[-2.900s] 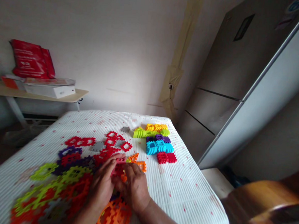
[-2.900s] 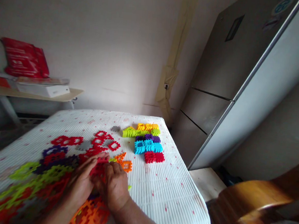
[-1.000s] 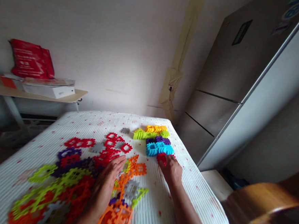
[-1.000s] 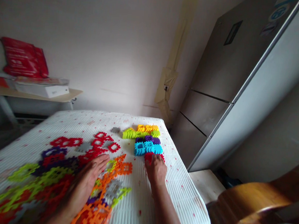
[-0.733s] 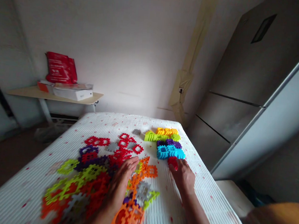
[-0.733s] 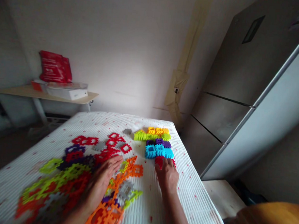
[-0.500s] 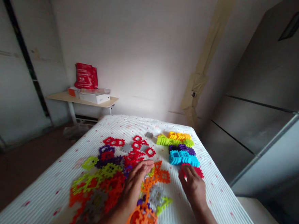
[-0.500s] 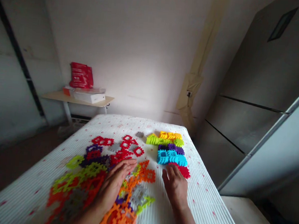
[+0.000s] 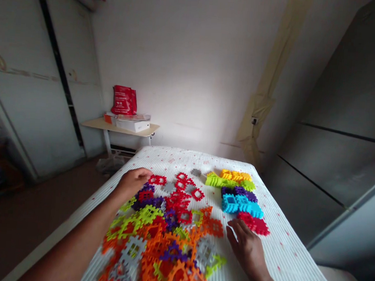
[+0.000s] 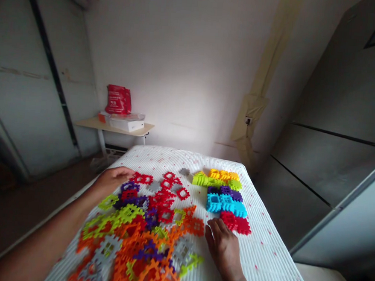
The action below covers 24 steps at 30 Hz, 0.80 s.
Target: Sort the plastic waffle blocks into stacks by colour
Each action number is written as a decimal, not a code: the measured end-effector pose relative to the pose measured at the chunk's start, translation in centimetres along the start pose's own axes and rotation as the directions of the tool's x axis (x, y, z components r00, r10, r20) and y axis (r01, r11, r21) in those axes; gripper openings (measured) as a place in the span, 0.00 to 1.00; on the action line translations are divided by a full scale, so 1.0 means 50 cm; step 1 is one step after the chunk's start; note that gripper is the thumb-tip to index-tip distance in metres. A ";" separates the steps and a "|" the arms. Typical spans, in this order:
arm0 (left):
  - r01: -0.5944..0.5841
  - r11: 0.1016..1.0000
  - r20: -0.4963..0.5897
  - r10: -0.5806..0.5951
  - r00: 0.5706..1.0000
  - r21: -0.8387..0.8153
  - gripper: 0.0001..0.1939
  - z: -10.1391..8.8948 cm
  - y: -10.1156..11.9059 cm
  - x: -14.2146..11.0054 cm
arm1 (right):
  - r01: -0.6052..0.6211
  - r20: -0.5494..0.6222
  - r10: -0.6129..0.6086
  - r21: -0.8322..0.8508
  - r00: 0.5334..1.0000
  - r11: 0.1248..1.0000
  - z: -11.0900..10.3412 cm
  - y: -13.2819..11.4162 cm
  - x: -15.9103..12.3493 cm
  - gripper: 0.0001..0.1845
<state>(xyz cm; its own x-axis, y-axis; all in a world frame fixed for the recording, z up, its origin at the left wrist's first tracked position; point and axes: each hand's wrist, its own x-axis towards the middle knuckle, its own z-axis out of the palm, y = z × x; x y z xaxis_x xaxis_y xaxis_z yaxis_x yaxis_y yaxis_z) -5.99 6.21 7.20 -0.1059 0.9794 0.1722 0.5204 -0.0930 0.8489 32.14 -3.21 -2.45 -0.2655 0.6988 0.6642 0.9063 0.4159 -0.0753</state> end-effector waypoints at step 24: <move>0.151 0.621 0.037 -0.280 0.959 0.769 0.14 0.056 -0.069 -0.006 | -0.031 0.105 0.025 0.051 0.994 0.998 0.016 0.000 -0.003 0.20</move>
<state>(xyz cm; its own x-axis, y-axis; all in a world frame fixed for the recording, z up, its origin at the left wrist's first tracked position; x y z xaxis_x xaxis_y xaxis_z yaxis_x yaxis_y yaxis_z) -5.40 6.75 2.83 -0.2155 0.9722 -0.0912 0.9587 0.2284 0.1694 31.93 -2.84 -3.15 -0.2753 0.7663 0.5805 0.8962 0.4231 -0.1335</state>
